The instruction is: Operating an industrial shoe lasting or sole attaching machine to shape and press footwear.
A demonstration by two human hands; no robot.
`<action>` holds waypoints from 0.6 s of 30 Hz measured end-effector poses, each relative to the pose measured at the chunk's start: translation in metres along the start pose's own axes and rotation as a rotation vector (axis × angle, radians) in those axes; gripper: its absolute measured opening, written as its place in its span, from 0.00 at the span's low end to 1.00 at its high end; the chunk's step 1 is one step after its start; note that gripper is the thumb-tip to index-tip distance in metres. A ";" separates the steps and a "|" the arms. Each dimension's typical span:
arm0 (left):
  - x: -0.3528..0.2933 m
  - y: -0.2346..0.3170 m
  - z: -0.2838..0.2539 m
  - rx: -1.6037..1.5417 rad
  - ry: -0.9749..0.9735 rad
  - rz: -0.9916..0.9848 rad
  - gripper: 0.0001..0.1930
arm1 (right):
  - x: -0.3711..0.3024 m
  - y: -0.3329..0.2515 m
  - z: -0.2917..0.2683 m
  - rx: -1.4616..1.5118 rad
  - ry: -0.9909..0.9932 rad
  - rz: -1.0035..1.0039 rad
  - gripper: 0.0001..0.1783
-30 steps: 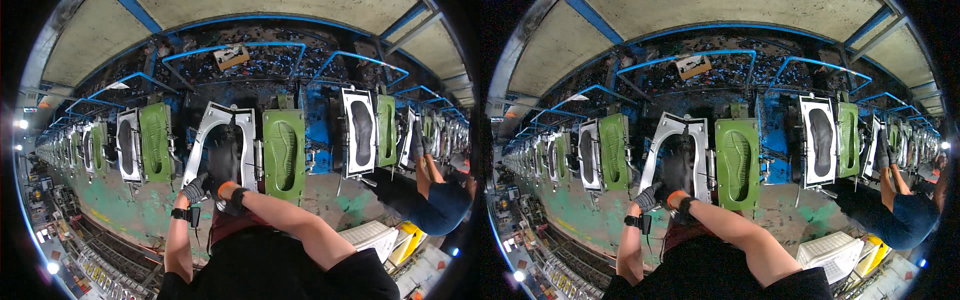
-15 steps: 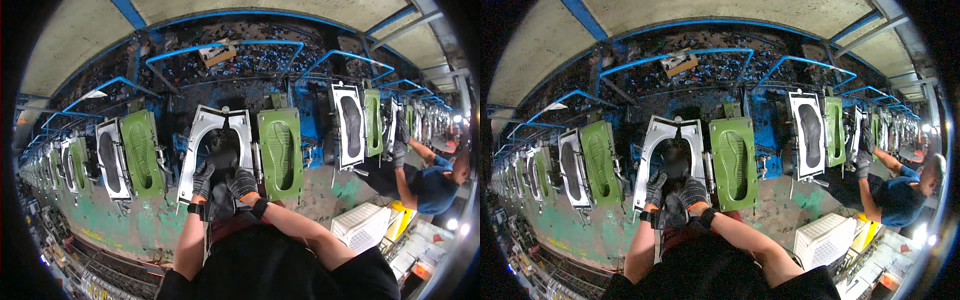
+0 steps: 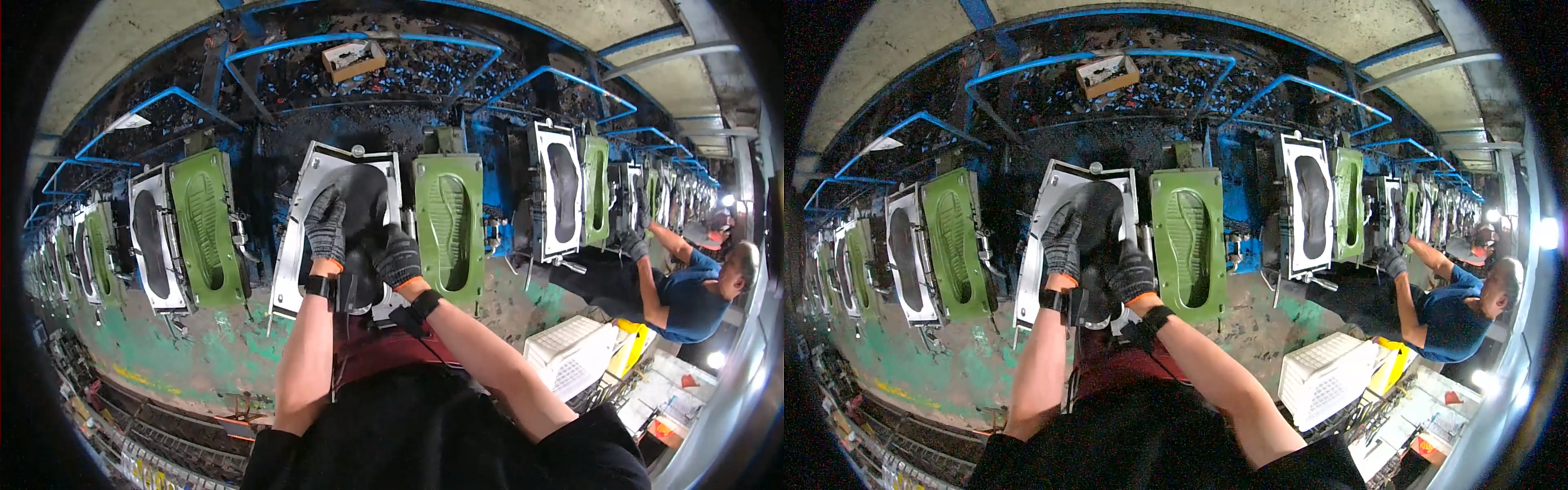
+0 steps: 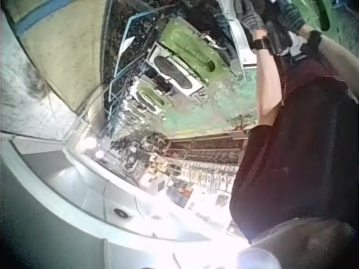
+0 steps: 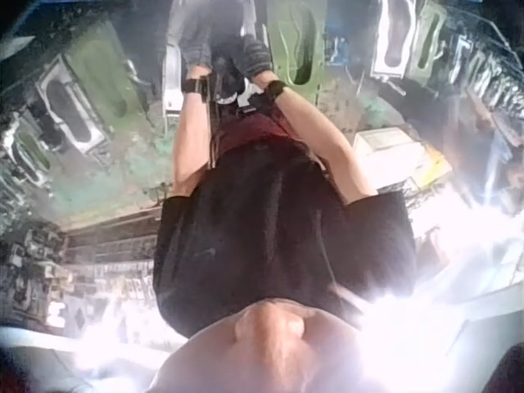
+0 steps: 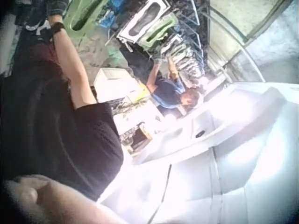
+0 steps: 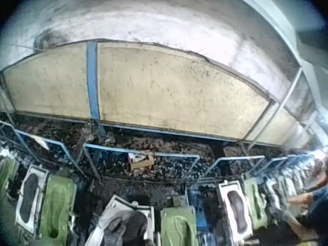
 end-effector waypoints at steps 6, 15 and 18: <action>-0.098 -0.057 -0.035 0.188 0.149 -0.060 0.25 | -0.064 0.034 0.032 -0.145 -0.170 -0.152 0.21; -0.053 -0.053 -0.012 0.044 0.318 0.098 0.17 | -0.010 0.034 0.008 -0.108 -0.102 -0.277 0.24; -0.084 -0.055 -0.004 0.162 0.355 0.132 0.19 | -0.015 0.043 0.005 -0.089 -0.151 -0.265 0.24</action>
Point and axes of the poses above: each hand's wrist, its own x-axis towards the middle knuckle, its own z-axis out of the palm, y = z × x, the point moved 4 cm from there along x, towards the middle knuckle, and after that the axes turned 12 degrees about -x, right-handed, at the moved point
